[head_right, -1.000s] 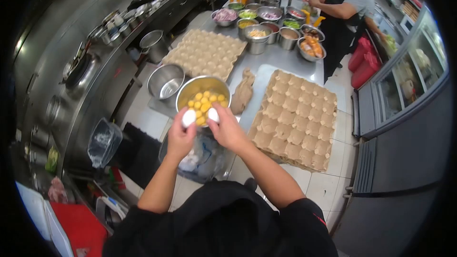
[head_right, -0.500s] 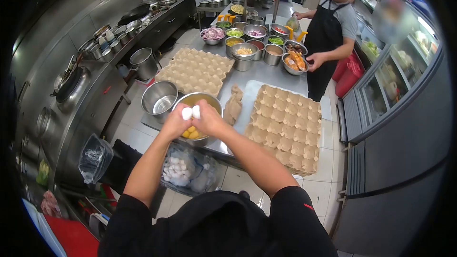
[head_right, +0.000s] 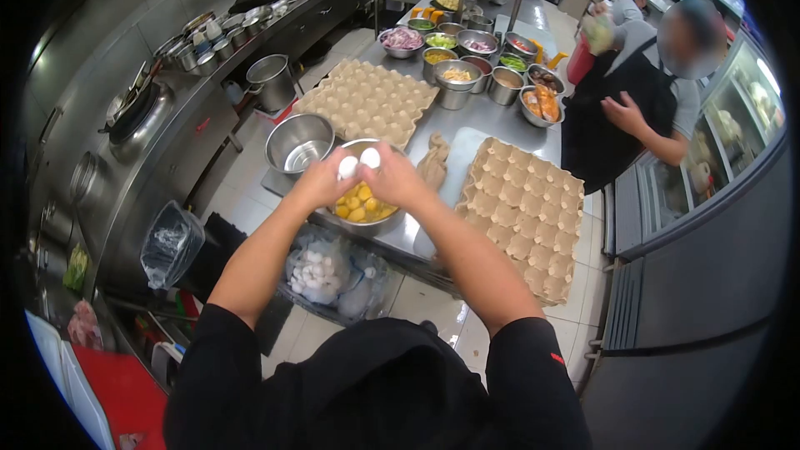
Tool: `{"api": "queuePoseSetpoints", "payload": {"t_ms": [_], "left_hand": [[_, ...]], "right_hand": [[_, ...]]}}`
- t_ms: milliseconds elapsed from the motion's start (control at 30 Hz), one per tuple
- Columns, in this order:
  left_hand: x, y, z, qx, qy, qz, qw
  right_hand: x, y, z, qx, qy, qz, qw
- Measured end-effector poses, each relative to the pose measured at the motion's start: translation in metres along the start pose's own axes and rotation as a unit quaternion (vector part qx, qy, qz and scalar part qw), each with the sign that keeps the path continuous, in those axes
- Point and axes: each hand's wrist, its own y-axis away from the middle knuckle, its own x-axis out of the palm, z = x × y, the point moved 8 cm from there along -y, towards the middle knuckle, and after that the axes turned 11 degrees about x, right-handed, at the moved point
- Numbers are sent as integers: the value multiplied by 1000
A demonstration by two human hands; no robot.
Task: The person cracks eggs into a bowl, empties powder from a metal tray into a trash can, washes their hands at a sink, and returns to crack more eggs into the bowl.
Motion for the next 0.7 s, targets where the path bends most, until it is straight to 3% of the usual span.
{"api": "queuePoseSetpoints", "payload": {"t_ms": [167,367,433,633,700], "left_hand": [[2,-6,2,-31,10,16,999],[-11,7,4,-78,122,-74,987],[-23,32,5,-80,183,-127,972],[-22,150,37,-126,280,-251,918],[-12,184,48,-217,270,-168,923]], "right_hand": [[-4,-5,7,11,-22,-3,1000],[2,0,40,-36,-51,14,998],[13,5,57,-69,-61,9,996],[92,41,111,-110,-16,146,983],[108,50,118,-101,63,160,980]]}}
